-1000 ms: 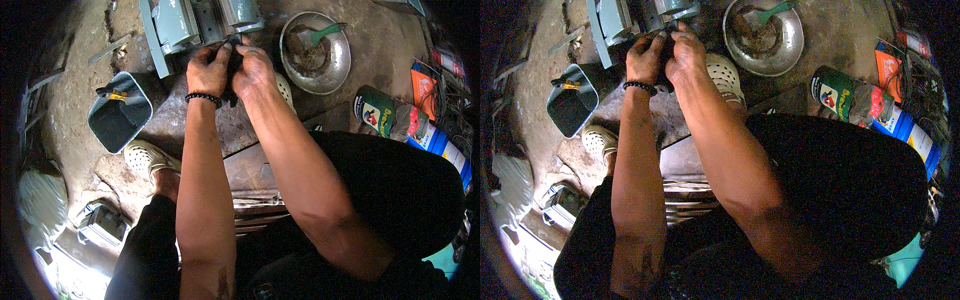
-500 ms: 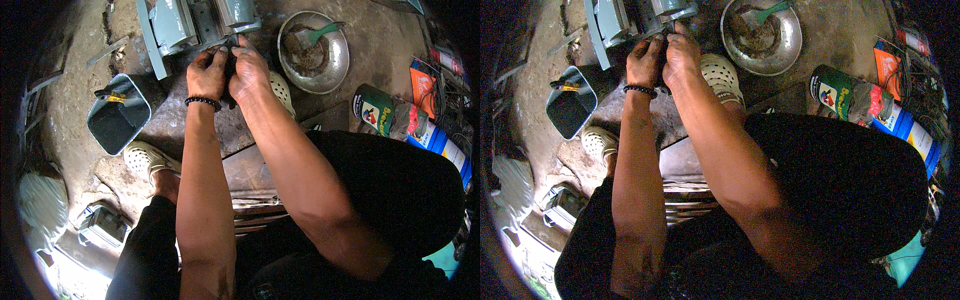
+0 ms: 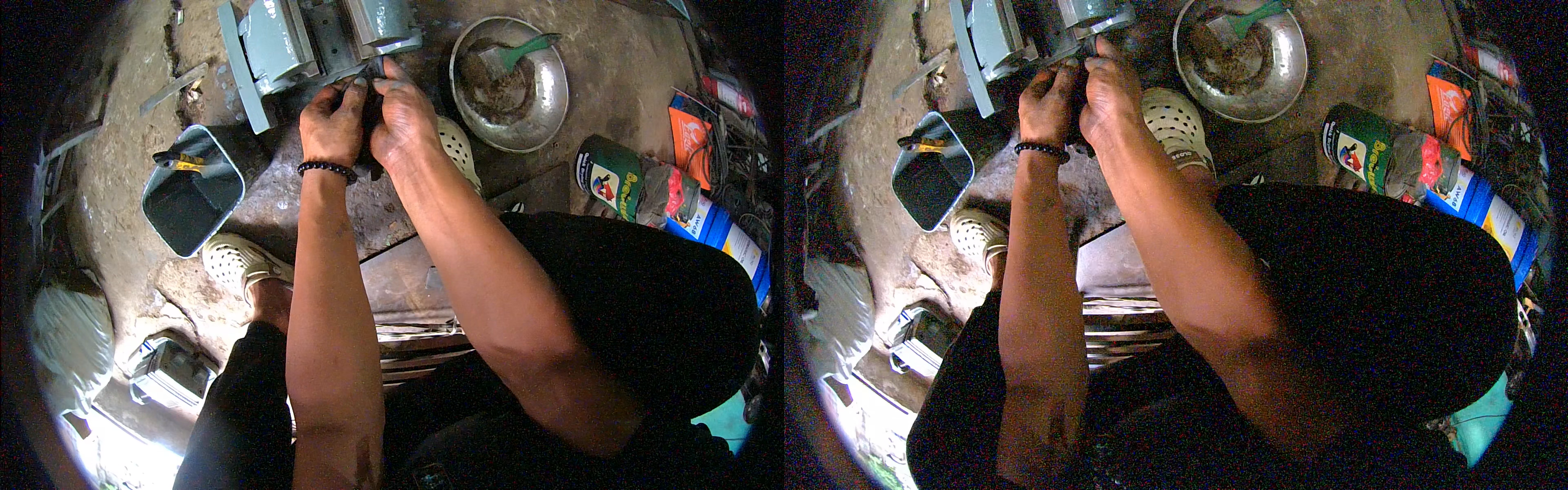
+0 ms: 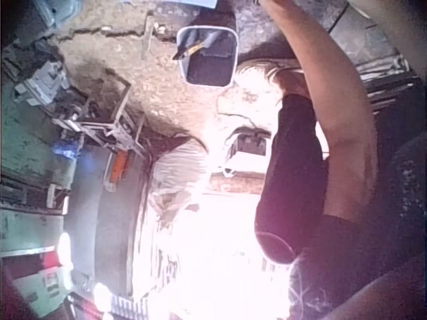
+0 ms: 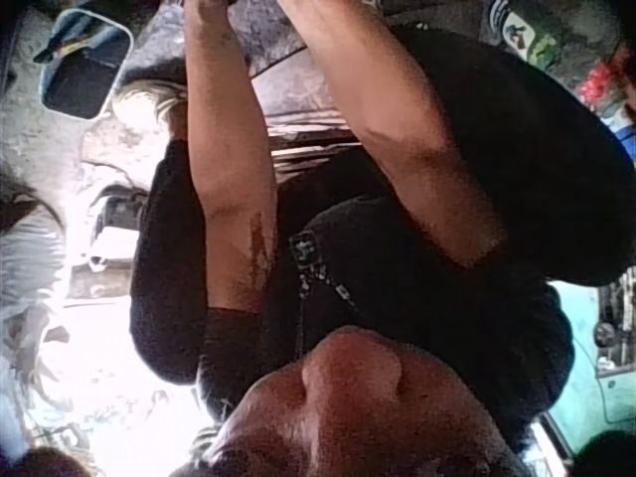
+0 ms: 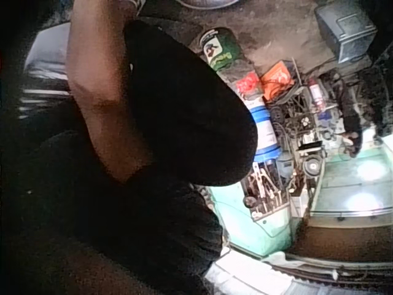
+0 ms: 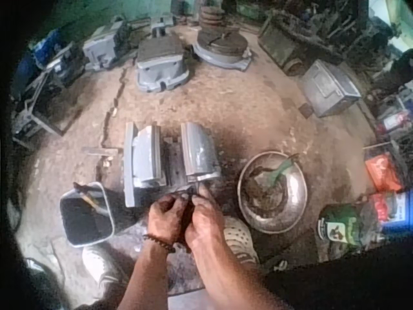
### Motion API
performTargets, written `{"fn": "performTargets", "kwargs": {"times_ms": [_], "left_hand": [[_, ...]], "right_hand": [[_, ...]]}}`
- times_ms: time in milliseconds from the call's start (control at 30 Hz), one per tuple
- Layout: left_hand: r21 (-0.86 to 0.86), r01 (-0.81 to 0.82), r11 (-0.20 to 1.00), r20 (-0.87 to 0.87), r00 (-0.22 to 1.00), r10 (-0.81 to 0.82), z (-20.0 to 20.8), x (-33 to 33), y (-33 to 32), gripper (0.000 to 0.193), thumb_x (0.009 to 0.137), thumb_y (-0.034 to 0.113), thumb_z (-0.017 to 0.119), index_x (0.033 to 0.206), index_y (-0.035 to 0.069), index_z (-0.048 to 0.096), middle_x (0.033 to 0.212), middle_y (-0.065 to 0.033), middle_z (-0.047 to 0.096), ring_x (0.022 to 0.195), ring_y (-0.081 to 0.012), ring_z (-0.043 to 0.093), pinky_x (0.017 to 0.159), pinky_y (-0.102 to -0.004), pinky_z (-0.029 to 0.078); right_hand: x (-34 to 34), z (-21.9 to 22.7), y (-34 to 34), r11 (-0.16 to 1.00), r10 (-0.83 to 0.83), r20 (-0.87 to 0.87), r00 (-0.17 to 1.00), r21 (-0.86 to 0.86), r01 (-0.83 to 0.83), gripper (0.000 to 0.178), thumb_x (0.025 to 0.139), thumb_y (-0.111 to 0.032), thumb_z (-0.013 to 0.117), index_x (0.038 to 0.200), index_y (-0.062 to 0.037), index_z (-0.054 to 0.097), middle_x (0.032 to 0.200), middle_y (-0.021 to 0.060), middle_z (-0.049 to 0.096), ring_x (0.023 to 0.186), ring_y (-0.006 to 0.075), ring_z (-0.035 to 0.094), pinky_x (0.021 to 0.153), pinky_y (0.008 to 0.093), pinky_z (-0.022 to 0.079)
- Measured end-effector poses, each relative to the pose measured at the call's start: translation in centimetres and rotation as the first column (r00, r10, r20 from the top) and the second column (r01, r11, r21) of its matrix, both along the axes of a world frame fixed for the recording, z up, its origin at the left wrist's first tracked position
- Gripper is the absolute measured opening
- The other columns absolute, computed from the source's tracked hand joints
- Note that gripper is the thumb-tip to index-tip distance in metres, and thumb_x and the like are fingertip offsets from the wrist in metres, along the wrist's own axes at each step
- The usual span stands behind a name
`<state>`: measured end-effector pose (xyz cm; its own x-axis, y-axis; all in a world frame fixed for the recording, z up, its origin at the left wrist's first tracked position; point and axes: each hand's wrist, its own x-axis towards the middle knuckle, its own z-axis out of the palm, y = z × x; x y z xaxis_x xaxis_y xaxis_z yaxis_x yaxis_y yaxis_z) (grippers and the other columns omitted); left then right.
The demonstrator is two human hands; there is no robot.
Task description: The person sits on the floor and uses a bench grinder to smooth a small metal part, repeatedly rotating it against the grinding wheel. After grinding, the person uses a brush to apply a substance from a container onto the metal part.
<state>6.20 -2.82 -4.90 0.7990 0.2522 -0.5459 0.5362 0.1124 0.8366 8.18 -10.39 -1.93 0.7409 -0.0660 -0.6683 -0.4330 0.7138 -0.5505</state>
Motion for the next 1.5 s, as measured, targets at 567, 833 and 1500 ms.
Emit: {"fn": "performTargets", "kwargs": {"times_ms": [567,833,1500], "left_hand": [[0.160,0.030,0.987,-0.151,0.989,-0.005,-1.3,-3.3,0.9,0.032,0.082,0.026,0.069,0.097,-0.002,0.069,0.091,-0.0143,0.071,0.084,-0.0180,0.065,0.080,-0.0312,0.049],[0.234,0.140,0.962,-0.045,0.990,-0.133,1.4,-2.6,0.4,0.039,0.083,0.038,0.068,0.106,0.006,0.070,0.102,-0.0185,0.069,0.099,-0.0283,0.066,0.087,-0.0352,0.049],[0.262,0.146,0.954,-0.033,0.989,-0.142,0.0,0.6,0.5,0.037,0.082,0.036,0.068,0.107,0.009,0.070,0.106,-0.0190,0.068,0.103,-0.0308,0.065,0.090,-0.0352,0.048]], "right_hand": [[-4.8,-1.6,1.2,0.987,-0.149,-0.266,0.952,0.026,0.161,0.032,0.083,-0.005,0.044,0.113,-0.0055,0.055,0.107,0.0095,0.059,0.099,0.0274,0.057,0.097,0.0434,0.044],[-3.0,1.0,0.5,0.993,-0.104,-0.273,0.957,0.025,0.115,0.032,0.089,-0.023,0.060,0.112,-0.0015,0.058,0.113,0.0142,0.062,0.104,0.0307,0.057,0.096,0.0451,0.044],[1.1,-2.0,-1.1,0.998,0.045,-0.334,0.942,-0.017,-0.053,0.033,0.087,-0.024,0.061,0.115,-0.0071,0.059,0.124,0.0158,0.057,0.113,0.0307,0.052,0.102,0.0487,0.037]]}}
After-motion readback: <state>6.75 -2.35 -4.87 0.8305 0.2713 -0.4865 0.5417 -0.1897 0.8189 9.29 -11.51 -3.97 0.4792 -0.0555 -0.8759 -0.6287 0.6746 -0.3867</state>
